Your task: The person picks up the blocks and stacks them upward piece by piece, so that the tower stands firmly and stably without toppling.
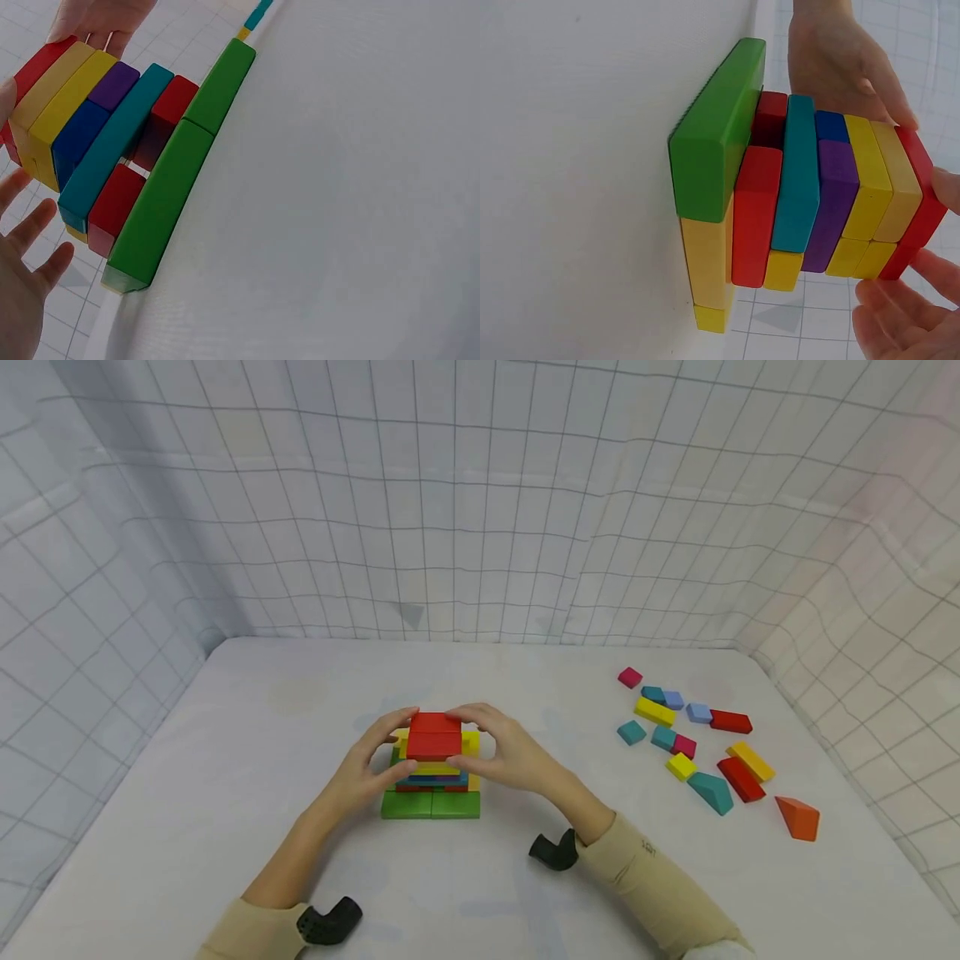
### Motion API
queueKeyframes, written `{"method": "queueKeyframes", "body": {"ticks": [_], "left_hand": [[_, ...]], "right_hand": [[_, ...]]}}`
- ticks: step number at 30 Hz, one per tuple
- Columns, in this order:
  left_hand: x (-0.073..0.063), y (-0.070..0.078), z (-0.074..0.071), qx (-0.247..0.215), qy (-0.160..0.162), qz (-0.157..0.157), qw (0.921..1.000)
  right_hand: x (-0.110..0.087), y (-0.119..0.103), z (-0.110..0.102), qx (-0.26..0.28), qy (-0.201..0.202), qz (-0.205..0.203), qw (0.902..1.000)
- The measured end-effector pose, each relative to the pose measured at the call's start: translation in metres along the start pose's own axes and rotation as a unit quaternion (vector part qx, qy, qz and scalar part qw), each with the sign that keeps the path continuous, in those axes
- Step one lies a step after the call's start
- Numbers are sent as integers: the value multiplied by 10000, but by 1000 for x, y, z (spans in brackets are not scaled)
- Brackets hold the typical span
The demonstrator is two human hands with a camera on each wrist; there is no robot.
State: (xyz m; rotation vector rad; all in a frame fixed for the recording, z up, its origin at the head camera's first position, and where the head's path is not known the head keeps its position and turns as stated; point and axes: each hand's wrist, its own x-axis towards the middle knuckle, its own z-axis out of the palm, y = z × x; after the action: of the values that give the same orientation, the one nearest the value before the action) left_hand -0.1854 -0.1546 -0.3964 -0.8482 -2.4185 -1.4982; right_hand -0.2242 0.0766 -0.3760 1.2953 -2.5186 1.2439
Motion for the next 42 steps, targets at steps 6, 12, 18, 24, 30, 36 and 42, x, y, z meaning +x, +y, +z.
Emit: {"method": "queueKeyframes", "body": {"ticks": [6, 12, 18, 24, 30, 36, 42], "left_hand": [[1, 1, 3, -188, 125, 13, 9997], [1, 1, 4, -107, 228, -1, 9997], [1, 1, 3, 33, 224, 59, 9997], [0, 1, 3, 83, 278, 71, 9996], [1, 0, 4, 8, 266, -6, 9996], [1, -6, 5, 22, 281, 51, 9996], [-1, -37, 7, 149, 230, 126, 9995]], "right_hand": [[1, 2, -1, -26, 8, -43, 10000], [1, 4, -1, -4, -28, -56, 10000], [-11, 14, -23, 27, -12, 406, 9992], [-56, 51, -88, -341, 849, 1545, 9837], [-131, 83, -149, -868, 1350, 2747, 9481], [-215, 121, -184, -1490, 1414, 3694, 9063], [-265, 122, -191, -1712, 1025, 4113, 8894]]}}
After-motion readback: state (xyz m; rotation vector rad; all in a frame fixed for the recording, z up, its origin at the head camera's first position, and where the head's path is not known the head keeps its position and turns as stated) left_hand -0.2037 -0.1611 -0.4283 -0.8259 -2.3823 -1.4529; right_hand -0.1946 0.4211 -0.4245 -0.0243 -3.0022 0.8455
